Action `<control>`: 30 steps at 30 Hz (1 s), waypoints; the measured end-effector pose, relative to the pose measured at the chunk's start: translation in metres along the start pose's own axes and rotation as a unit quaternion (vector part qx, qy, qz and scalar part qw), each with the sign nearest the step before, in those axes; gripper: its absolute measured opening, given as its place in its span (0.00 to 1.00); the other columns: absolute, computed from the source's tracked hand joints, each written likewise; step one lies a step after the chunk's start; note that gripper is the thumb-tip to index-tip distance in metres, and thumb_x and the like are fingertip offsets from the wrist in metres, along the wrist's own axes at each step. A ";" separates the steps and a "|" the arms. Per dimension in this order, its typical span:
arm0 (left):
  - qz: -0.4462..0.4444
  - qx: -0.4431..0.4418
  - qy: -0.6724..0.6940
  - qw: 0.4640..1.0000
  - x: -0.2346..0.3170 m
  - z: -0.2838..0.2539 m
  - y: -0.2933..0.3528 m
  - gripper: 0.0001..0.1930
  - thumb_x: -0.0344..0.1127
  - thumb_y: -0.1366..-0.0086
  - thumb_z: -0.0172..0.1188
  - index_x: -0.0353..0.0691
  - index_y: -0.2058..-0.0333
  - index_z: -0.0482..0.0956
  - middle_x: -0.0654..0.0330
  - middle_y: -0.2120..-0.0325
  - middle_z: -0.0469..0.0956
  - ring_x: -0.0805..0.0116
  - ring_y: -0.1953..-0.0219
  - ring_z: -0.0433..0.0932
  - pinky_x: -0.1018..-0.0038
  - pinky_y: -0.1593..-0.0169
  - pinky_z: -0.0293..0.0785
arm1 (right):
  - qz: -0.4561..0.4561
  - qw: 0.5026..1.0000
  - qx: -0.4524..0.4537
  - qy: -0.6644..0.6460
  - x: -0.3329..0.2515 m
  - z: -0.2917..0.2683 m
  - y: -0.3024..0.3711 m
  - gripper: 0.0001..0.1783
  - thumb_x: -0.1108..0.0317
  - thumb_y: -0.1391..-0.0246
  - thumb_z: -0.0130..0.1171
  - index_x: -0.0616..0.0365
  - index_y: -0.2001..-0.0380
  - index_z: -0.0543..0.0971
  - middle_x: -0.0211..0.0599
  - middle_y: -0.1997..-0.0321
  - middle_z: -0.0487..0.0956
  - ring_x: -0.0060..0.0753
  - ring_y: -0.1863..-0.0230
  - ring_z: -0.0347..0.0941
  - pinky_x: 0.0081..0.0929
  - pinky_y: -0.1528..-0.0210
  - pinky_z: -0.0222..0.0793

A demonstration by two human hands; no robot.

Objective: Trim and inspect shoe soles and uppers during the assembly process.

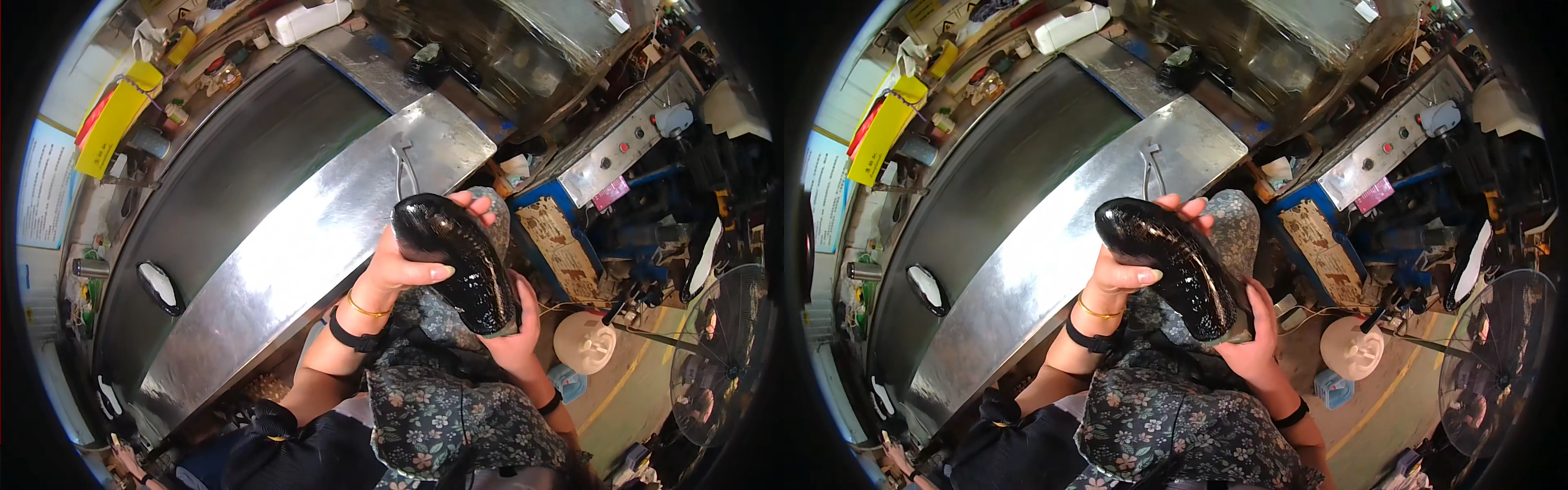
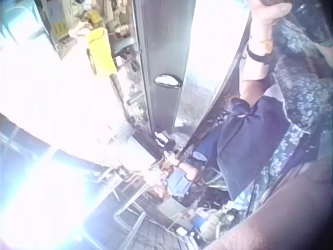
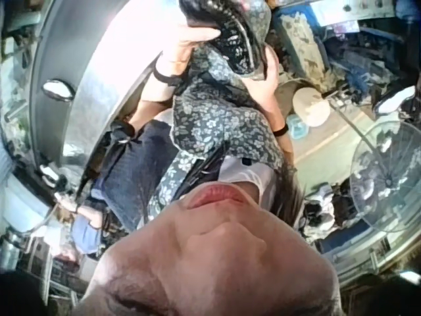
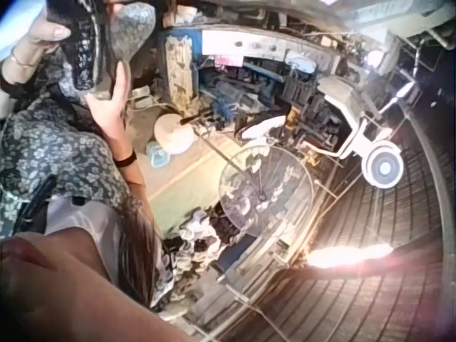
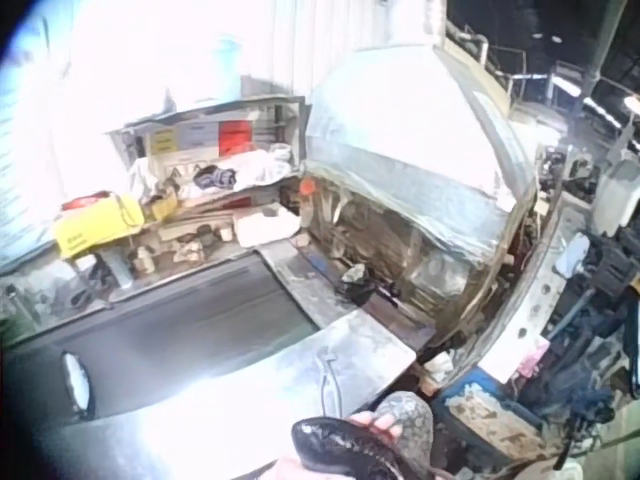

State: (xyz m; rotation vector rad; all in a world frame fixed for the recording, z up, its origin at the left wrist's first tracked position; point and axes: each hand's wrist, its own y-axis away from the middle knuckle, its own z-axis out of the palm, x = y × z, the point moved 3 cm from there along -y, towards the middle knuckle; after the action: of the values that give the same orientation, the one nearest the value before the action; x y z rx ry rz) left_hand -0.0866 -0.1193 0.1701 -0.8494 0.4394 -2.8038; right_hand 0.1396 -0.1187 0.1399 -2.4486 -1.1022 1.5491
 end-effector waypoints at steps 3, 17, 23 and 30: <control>0.026 0.054 -0.053 0.997 -0.001 -0.004 0.003 0.41 0.24 0.53 0.68 0.32 0.39 0.61 0.43 0.45 0.72 0.51 0.42 0.72 0.58 0.38 0.67 | -0.095 0.992 0.056 0.054 -0.004 -0.003 0.000 0.48 0.71 0.65 0.74 0.60 0.38 0.62 0.57 0.37 0.64 0.57 0.40 0.65 0.47 0.40 0.63; 0.106 0.195 -0.326 0.919 0.000 0.013 0.016 0.28 0.35 0.56 0.77 0.33 0.58 0.74 0.59 0.62 0.79 0.73 0.59 0.76 0.75 0.53 0.73 | -0.121 0.986 0.083 0.076 0.024 0.009 0.004 0.46 0.71 0.60 0.74 0.56 0.38 0.60 0.54 0.38 0.64 0.54 0.40 0.65 0.45 0.40 0.63; 0.098 0.219 -0.418 0.876 -0.007 0.030 0.015 0.27 0.35 0.57 0.79 0.34 0.61 0.75 0.57 0.63 0.79 0.71 0.60 0.78 0.73 0.53 0.75 | 0.014 0.998 0.029 -0.047 0.062 0.028 0.017 0.44 0.71 0.58 0.71 0.61 0.39 0.59 0.54 0.39 0.66 0.54 0.41 0.66 0.43 0.39 0.61; 0.111 0.203 -0.518 0.824 -0.006 0.034 0.009 0.27 0.35 0.56 0.77 0.35 0.57 0.77 0.56 0.63 0.79 0.62 0.60 0.79 0.69 0.53 0.74 | 0.133 0.980 -0.021 -0.143 0.063 0.042 0.020 0.46 0.69 0.58 0.73 0.64 0.38 0.59 0.50 0.39 0.67 0.43 0.40 0.67 0.37 0.39 0.63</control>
State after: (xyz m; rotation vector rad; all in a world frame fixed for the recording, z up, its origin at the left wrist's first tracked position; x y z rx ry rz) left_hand -0.0620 -0.1341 0.1906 -1.8170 -0.2216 -1.7104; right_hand 0.1328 -0.1105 0.0621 -2.5447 -0.8708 2.0295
